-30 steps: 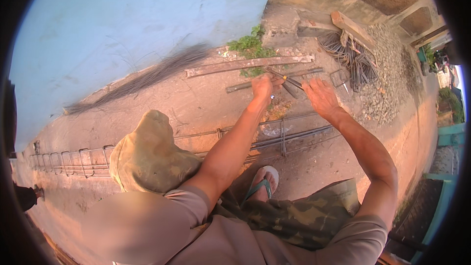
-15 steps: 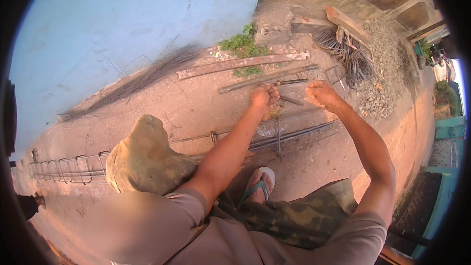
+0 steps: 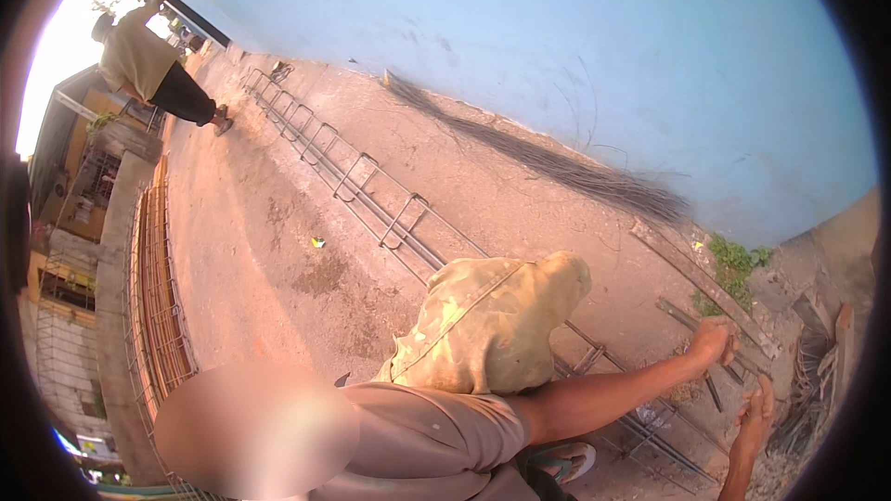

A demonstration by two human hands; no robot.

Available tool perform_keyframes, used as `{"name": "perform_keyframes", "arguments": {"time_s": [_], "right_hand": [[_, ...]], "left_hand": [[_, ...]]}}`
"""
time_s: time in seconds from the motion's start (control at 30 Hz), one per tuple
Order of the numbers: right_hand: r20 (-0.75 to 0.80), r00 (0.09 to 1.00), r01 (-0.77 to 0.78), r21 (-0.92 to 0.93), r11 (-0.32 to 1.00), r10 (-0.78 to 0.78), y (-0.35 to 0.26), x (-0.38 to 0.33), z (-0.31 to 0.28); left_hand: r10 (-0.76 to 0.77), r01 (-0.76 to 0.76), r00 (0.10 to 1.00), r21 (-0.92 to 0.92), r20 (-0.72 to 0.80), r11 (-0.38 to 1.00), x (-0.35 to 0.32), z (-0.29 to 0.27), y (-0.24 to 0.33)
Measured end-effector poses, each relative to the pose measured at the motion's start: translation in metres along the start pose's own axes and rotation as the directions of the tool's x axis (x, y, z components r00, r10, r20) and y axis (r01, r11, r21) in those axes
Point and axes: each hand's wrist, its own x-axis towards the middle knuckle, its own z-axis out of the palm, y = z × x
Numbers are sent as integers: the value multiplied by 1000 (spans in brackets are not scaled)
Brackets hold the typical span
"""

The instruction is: The person assembles a metal frame by bending and twisting wire ties around intersecting metal rods. They use pliers to tighten the connections and repeatedly adjust the frame's position on the ground.

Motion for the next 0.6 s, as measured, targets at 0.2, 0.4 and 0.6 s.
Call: {"name": "perform_keyframes", "arguments": {"time_s": [0.2, 0.4, 0.6], "right_hand": [[228, 974, 18, -37, 999, -9, -38, 17, 46], [298, 955, 23, -85, 996, 4, -54, 26, 53], [129, 991, -47, 43, 998, 41, -32, 19, 60]], "left_hand": [[89, -89, 996, -79, -4, 993, 1, -8, 49], [148, -152, 988, -127, -39, 980, 8, -19, 70], [225, -235, 958, -37, -177, 971, 9, -24, 52]]}}
